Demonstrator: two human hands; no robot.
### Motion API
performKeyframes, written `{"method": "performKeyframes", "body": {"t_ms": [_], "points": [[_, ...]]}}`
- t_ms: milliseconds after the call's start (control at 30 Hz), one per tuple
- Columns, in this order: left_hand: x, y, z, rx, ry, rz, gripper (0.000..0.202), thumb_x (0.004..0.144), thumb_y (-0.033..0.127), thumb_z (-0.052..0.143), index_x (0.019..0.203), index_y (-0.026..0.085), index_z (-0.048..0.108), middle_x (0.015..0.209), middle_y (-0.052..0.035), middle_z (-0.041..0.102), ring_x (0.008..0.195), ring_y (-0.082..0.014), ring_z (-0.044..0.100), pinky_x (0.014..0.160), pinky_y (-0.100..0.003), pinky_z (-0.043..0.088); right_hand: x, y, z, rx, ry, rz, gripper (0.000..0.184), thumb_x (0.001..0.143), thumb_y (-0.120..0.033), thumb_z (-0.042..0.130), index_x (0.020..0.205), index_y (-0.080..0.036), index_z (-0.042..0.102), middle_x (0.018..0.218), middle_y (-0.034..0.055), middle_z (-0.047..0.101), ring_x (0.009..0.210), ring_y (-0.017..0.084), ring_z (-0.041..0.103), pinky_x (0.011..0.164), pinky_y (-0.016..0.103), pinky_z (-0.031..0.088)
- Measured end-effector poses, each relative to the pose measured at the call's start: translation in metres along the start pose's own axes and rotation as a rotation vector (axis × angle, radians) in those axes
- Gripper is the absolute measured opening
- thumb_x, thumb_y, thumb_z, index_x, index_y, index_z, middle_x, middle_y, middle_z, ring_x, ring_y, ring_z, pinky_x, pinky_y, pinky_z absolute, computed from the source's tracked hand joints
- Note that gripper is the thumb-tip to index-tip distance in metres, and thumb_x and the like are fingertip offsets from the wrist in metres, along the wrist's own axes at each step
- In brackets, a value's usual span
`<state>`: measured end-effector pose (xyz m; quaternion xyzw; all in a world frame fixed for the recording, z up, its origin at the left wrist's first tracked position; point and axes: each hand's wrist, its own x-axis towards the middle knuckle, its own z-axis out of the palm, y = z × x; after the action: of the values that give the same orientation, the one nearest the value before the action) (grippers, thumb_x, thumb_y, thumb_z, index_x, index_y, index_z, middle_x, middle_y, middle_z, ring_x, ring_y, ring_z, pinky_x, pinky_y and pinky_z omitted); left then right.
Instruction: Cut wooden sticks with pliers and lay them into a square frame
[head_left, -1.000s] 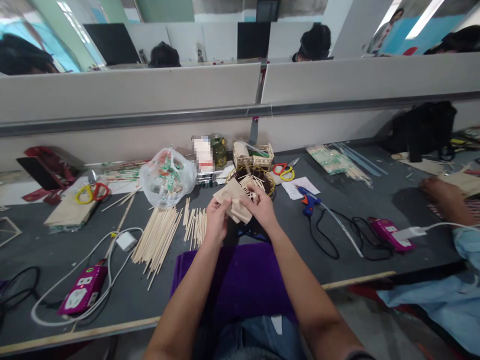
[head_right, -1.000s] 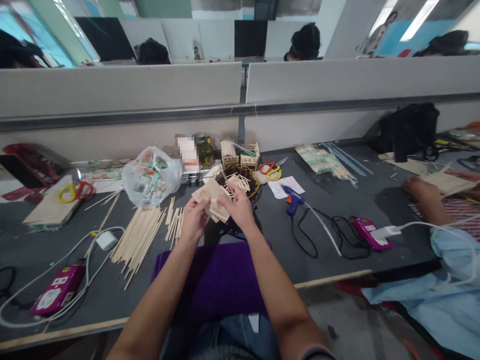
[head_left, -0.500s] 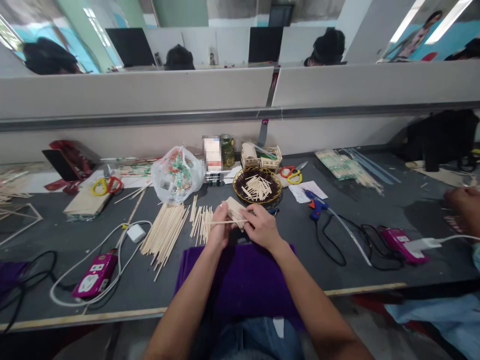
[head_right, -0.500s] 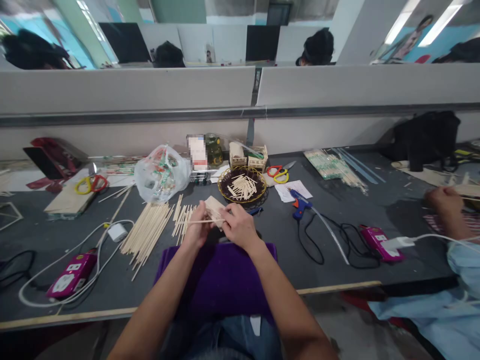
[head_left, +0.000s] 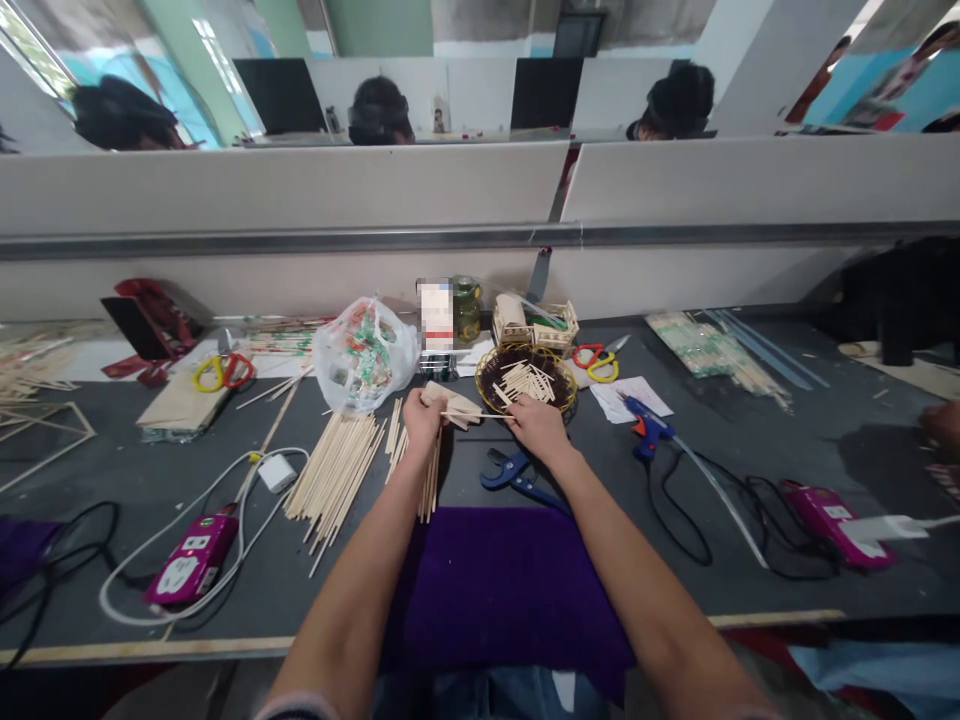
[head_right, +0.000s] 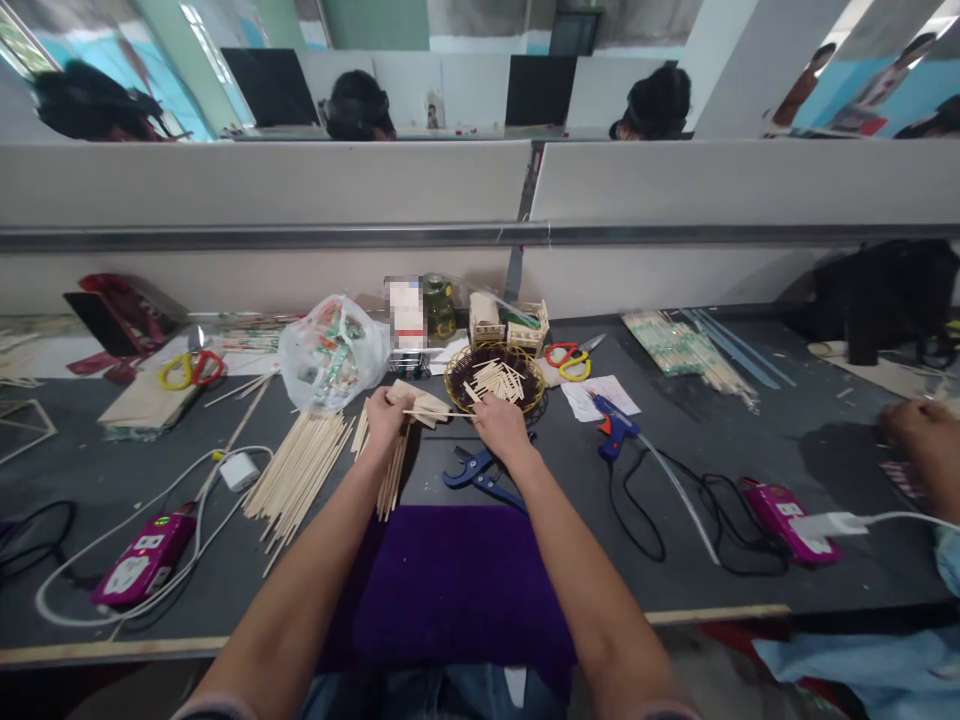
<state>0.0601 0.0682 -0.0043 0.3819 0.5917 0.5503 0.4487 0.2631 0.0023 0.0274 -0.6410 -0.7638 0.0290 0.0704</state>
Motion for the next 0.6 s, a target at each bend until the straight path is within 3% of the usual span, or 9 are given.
{"method": "performKeyframes", "body": {"t_ms": [100, 267, 433, 500, 600], "points": [[0.007, -0.007, 0.014, 0.054, -0.026, 0.01, 0.022, 0.057, 0.016, 0.069, 0.074, 0.018, 0.055, 0.063, 0.0052, 0.057, 0.045, -0.0092, 0.052, 0.042, -0.019, 0.041, 0.008, -0.004, -0.003, 0.016, 0.047, 0.014, 0.021, 0.091, -0.022, 0.05, 0.101, -0.019, 0.067, 0.102, 0.0078, 0.064, 0.093, 0.018, 0.06, 0.069, 0.024, 0.04], [0.016, -0.016, 0.051, 0.073, -0.07, -0.032, 0.024, 0.058, 0.01, 0.07, 0.071, 0.018, 0.052, 0.063, 0.0043, 0.057, 0.045, -0.0099, 0.053, 0.046, -0.021, 0.045, 0.016, -0.003, -0.009, 0.057, 0.155, 0.038, 0.026, 0.095, -0.027, 0.044, 0.099, -0.02, 0.068, 0.101, 0.0076, 0.064, 0.086, 0.017, 0.06, 0.066, 0.025, 0.037], [0.02, -0.015, 0.09, 0.018, -0.116, -0.109, 0.024, 0.064, 0.016, 0.071, 0.07, 0.018, 0.048, 0.058, 0.0046, 0.055, 0.047, -0.0107, 0.055, 0.05, -0.026, 0.051, 0.025, -0.009, -0.007, 0.009, 0.028, -0.007, 0.025, 0.094, -0.023, 0.045, 0.097, -0.017, 0.069, 0.099, 0.0112, 0.063, 0.087, 0.02, 0.06, 0.066, 0.027, 0.038], [0.021, -0.013, 0.093, -0.004, -0.147, -0.125, 0.019, 0.068, 0.02, 0.069, 0.069, 0.017, 0.05, 0.056, 0.0031, 0.055, 0.049, -0.0124, 0.056, 0.051, -0.029, 0.052, 0.026, -0.01, -0.003, -0.01, -0.036, 0.011, 0.022, 0.093, -0.02, 0.047, 0.097, -0.017, 0.069, 0.099, 0.0118, 0.063, 0.087, 0.02, 0.06, 0.067, 0.027, 0.039], [0.022, -0.008, 0.076, -0.024, -0.162, -0.088, 0.015, 0.067, 0.02, 0.069, 0.071, 0.016, 0.056, 0.06, 0.0012, 0.058, 0.052, -0.0136, 0.057, 0.052, -0.03, 0.051, 0.022, -0.009, 0.002, 0.021, -0.03, 0.041, 0.019, 0.092, -0.024, 0.053, 0.101, -0.018, 0.068, 0.101, 0.0109, 0.063, 0.089, 0.02, 0.061, 0.069, 0.027, 0.04]]}}
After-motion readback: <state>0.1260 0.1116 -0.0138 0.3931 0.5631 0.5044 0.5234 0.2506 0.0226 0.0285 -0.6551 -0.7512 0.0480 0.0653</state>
